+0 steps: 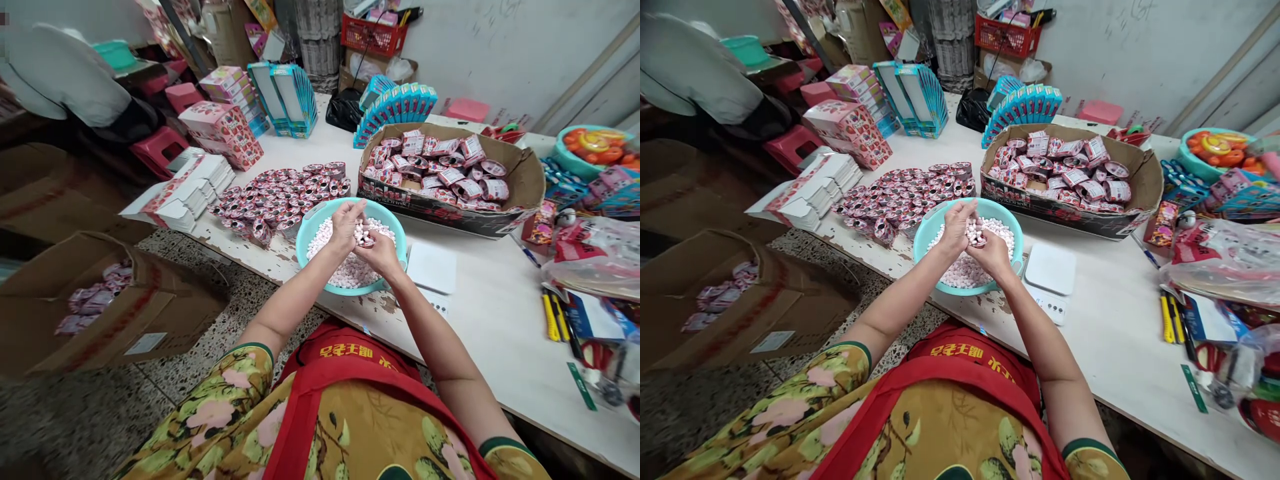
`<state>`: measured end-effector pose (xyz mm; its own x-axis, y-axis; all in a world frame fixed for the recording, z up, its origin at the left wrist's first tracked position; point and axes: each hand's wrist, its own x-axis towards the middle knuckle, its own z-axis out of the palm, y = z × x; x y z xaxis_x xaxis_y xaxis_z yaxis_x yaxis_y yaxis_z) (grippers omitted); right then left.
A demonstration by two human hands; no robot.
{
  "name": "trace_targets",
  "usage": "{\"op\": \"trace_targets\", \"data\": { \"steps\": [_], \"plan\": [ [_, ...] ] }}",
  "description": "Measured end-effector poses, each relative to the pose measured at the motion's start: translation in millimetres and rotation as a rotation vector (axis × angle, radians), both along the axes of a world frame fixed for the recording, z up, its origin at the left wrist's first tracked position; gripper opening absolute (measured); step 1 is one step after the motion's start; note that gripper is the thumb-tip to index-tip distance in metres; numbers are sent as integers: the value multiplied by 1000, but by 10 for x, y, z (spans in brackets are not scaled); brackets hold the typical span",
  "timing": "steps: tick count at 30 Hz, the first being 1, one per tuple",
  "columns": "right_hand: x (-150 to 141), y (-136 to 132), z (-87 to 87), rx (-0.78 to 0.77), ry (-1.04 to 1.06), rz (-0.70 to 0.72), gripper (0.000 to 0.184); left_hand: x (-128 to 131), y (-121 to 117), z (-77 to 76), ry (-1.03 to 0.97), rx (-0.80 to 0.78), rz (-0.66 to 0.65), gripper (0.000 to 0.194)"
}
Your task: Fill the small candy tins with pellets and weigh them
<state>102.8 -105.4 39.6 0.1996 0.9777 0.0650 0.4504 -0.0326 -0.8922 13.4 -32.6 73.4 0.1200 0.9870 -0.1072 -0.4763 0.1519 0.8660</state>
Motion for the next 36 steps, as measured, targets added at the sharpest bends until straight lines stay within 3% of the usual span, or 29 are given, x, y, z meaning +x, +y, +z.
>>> {"op": "trace_targets", "data": {
  "steps": [4,7,12,21,27,32,36],
  "plan": [
    [-22,17,11,-18,45,-9,34,23,22,15,94,40,10,58],
    [-18,45,-8,-35,46,-25,39,34,16,48,102,55,-58,58],
    [-14,84,-42,-21,74,-43,42,49,13,86,115,14,-26,59],
    [81,107,-70,-6,169,-5,47,40,3,71,108,-24,-159,58],
    [65,99,-145,29,267,26,42,26,56,111,50,59,-286,56],
    [32,80,-124,94,360,12,47,-32,65,125,79,137,-210,55],
    [-18,120,-183,59,375,-14,41,37,-67,153,164,112,-341,54]
  ]
}}
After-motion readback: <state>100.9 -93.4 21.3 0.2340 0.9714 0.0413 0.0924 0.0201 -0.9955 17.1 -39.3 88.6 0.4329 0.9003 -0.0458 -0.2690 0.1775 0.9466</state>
